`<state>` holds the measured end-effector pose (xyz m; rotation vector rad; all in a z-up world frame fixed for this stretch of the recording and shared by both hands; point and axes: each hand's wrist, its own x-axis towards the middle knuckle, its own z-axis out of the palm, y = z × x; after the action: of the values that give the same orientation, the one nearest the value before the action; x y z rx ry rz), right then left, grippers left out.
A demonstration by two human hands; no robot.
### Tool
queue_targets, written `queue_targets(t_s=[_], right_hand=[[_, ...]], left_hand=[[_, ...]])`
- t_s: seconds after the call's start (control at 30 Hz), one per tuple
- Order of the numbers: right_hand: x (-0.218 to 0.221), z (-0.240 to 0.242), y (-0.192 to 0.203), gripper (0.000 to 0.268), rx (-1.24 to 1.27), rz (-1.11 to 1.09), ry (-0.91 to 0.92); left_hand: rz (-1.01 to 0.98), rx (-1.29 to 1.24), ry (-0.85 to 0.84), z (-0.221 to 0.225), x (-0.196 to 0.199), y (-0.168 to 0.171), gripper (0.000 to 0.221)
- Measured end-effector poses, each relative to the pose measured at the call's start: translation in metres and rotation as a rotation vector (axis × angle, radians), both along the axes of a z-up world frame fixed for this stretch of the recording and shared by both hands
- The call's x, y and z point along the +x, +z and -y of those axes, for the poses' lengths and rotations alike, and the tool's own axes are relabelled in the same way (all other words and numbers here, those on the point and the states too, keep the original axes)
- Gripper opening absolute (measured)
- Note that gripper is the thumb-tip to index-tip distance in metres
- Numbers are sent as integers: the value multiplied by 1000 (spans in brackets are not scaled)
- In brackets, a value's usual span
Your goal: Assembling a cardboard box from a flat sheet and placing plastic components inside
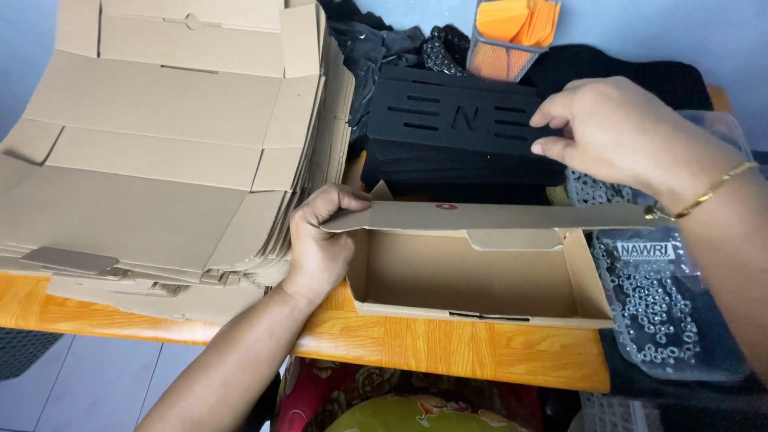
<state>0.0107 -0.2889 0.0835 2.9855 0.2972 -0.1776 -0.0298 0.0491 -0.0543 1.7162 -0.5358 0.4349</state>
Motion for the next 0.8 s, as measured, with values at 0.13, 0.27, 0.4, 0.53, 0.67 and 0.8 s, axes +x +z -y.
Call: queue_targets(t_s=[0.13, 0.27, 0.4, 0.53, 0.67, 0.8], right_hand=[[14, -11, -2, 42, -32, -157, -109], [19, 2, -17, 38, -7, -271, -148], [8, 0, 0, 43, 116, -394, -271], [-16, -6, 32, 47, 84, -388, -359], [-41, 6, 37, 19, 282, -124, -253], [-35, 17, 13, 23, -235, -79, -246]], left_hand=[[-23, 32, 37, -1, -1, -2, 38], [-37, 11, 17, 0, -1, 3, 42], [-11, 8, 16, 1, -1, 5, 43], [-22, 9, 17, 1, -1, 4, 43], [-13, 13, 18, 1, -1, 6, 39], [-7, 28, 8, 3, 0, 5, 42]])
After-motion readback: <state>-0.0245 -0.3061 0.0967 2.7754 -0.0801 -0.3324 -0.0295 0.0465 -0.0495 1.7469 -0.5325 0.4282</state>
